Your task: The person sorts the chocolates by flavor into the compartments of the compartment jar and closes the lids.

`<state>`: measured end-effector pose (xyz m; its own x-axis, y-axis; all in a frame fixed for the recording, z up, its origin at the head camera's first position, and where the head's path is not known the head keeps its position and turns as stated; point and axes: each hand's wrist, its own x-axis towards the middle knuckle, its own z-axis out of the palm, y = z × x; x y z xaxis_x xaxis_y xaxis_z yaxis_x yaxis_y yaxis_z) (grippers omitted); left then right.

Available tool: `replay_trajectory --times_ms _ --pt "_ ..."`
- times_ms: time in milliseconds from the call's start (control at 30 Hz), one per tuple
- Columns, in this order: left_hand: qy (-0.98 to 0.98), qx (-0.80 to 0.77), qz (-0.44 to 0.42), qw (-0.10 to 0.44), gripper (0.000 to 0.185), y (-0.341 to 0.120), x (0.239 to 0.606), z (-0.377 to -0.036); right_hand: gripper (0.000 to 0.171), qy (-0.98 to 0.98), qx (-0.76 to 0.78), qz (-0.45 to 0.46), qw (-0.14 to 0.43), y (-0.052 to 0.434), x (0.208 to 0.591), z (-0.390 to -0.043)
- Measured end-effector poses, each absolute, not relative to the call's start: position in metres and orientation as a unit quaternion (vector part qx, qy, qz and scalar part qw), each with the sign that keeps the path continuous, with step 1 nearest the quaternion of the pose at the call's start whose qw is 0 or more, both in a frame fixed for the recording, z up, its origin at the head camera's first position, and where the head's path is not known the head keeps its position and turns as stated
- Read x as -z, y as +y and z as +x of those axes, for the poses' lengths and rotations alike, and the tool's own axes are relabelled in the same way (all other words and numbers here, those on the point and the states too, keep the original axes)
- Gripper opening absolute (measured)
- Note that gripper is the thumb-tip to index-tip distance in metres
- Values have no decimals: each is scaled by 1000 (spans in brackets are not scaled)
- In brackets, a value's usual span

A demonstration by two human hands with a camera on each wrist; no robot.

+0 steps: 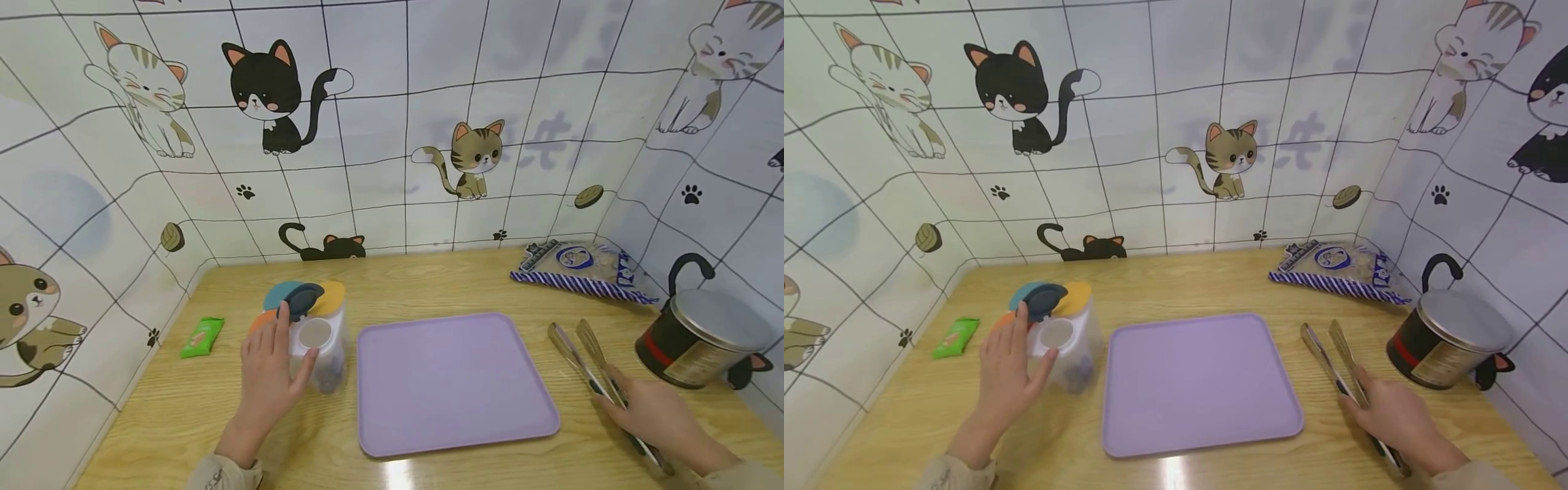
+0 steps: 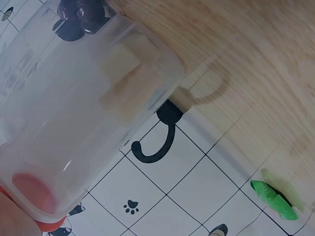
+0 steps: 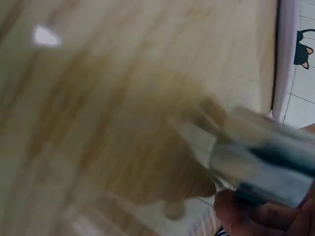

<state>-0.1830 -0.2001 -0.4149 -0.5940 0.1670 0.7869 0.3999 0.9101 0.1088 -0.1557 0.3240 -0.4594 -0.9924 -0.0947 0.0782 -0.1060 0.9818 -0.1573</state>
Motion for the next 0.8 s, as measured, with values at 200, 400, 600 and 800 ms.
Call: replay_trajectory --times_ms 200,400,600,800 --pt "-882 142 -161 419 76 -199 414 -183 54 -997 -38 59 44 324 460 -156" --pt "-880 144 -161 423 75 -197 416 -182 51 -997 -37 42 45 321 452 -163" --pt "-879 153 -158 422 76 -195 416 -182 56 -987 -61 63 131 278 422 -188" --pt "-877 163 -153 424 77 -197 415 -181 49 -935 -196 227 189 166 389 -227"
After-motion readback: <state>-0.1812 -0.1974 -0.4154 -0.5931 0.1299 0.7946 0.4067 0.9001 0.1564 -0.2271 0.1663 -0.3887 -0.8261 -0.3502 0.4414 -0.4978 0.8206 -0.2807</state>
